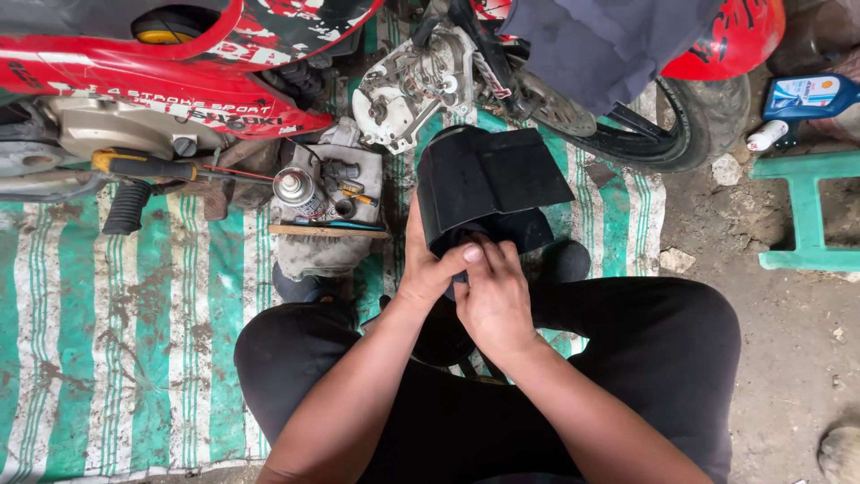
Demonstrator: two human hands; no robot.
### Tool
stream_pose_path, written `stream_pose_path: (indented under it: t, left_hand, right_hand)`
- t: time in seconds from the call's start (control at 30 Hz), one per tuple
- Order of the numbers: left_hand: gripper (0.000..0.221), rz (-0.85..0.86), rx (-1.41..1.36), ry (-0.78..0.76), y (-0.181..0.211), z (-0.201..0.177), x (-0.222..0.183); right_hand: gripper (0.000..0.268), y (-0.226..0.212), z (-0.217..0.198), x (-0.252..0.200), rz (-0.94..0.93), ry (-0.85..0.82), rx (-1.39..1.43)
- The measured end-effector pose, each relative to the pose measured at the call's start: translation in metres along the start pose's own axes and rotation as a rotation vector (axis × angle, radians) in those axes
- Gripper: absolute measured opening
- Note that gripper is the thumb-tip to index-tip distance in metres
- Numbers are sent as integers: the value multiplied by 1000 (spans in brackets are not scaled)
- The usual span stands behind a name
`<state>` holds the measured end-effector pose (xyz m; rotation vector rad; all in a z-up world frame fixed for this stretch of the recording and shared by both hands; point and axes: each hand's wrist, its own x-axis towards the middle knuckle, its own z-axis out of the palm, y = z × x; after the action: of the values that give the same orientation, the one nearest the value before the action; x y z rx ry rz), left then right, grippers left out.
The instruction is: Cleaning a motorcycle instrument cluster housing using a cloth
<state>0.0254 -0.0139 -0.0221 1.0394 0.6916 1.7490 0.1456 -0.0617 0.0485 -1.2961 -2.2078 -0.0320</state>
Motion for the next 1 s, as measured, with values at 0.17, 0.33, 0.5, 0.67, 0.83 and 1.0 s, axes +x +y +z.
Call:
stream_pose_path:
  t: [0.17, 0.33, 0.5, 0.67, 0.83, 1.0]
  left_hand:
    - [103, -53, -53, -27, 19, -25, 14]
    - [111, -11, -108, -19, 2, -51, 14]
    - [123, 54, -226, -47, -22, -54, 12]
    - [132, 96, -326, -82, -45, -50, 1]
    - [141, 100, -274, -144, 11, -22, 18]
    - [139, 80, -217, -117, 19, -14, 23]
  right_hand:
    - [41, 17, -17, -29, 87, -147, 257]
    - [56, 74, -62, -60, 642, -410, 557]
    - [51, 68, -113, -45, 824, -366, 1001]
    - [63, 2, -67, 1, 266, -226, 385]
    - [78, -8, 11, 14, -30, -181, 25]
    - [51, 5, 29, 16, 140, -422, -157]
